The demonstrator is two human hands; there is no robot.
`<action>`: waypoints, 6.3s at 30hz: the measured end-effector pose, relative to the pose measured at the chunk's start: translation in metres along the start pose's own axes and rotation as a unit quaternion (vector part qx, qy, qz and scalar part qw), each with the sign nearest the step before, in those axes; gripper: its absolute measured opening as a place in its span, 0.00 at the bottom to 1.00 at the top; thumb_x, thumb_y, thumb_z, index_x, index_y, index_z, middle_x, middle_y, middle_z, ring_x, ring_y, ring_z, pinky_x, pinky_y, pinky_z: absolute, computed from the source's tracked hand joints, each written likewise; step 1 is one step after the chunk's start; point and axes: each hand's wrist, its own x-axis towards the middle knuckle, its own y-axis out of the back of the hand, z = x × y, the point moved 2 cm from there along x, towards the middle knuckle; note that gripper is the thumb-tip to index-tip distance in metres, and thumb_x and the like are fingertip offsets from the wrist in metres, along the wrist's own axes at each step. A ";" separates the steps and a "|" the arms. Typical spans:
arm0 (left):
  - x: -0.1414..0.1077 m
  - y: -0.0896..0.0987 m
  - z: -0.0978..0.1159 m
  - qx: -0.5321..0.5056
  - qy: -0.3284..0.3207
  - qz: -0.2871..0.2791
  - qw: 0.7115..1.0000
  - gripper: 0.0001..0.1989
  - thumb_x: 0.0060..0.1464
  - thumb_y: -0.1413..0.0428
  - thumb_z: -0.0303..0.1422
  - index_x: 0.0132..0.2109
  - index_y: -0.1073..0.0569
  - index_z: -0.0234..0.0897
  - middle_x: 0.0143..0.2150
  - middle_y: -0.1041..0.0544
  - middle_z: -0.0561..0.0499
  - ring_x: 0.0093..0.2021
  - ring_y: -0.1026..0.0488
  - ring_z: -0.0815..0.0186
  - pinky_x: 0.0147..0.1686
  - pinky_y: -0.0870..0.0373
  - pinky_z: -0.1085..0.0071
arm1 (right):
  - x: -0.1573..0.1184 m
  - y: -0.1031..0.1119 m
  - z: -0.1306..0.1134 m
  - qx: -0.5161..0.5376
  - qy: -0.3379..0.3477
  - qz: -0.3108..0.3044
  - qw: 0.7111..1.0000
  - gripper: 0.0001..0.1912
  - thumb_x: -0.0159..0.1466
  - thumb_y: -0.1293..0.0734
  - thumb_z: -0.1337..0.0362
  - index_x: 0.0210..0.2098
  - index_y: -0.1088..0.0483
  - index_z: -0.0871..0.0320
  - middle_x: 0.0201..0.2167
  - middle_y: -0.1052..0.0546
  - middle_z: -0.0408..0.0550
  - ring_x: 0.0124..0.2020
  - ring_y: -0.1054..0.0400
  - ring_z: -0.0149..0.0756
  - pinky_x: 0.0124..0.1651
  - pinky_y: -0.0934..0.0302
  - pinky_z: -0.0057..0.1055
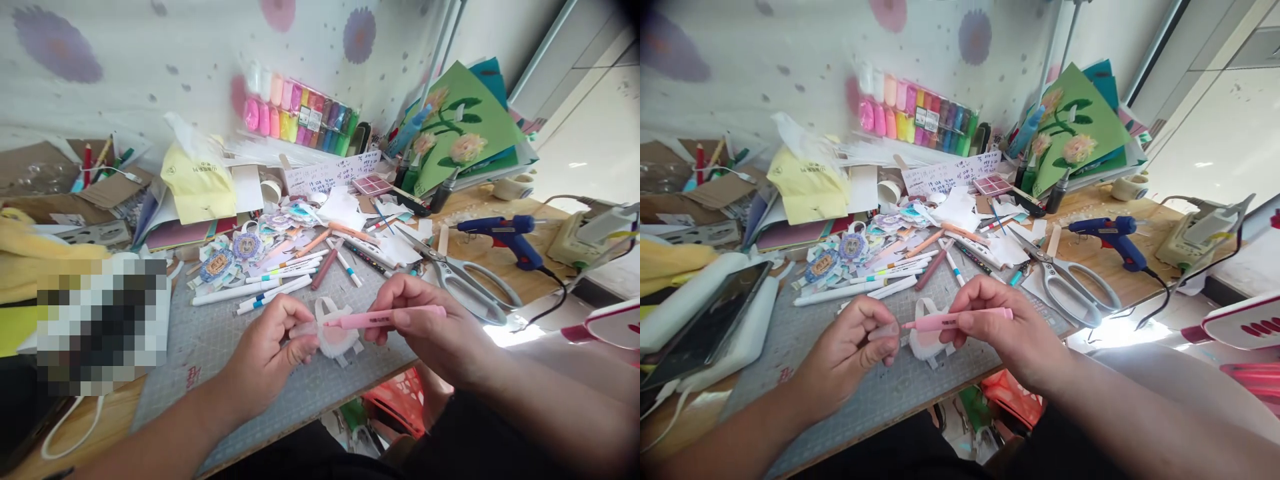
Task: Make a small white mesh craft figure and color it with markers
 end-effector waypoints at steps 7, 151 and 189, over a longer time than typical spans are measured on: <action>-0.001 -0.004 0.007 -0.058 -0.018 -0.024 0.998 0.10 0.57 0.44 0.38 0.38 0.37 0.38 0.27 0.29 0.56 0.25 0.30 0.71 0.26 0.34 0.74 | 0.000 -0.008 0.006 -0.009 -0.020 -0.014 1.000 0.06 0.58 0.28 0.63 0.33 0.28 0.59 0.28 0.20 0.43 0.31 0.28 0.28 0.38 0.37 0.25; 0.003 0.009 0.012 0.228 0.017 -0.038 0.973 0.16 0.62 0.57 0.40 0.30 0.35 0.39 0.24 0.33 0.56 0.26 0.34 0.68 0.26 0.42 0.74 | 0.056 -0.009 -0.023 -0.076 -0.037 0.074 0.994 0.09 0.52 0.28 0.62 0.21 0.28 0.60 0.15 0.25 0.42 0.14 0.35 0.27 0.16 0.42 0.22; 0.022 -0.027 0.008 0.446 0.107 -0.033 0.888 0.25 0.41 0.40 0.48 0.45 0.31 0.42 0.43 0.27 0.46 0.42 0.29 0.49 0.37 0.38 0.60 | 0.036 0.029 0.030 -0.176 -0.032 0.203 0.963 0.14 0.58 0.31 0.57 0.22 0.36 0.56 0.12 0.33 0.36 0.16 0.42 0.27 0.20 0.51 0.25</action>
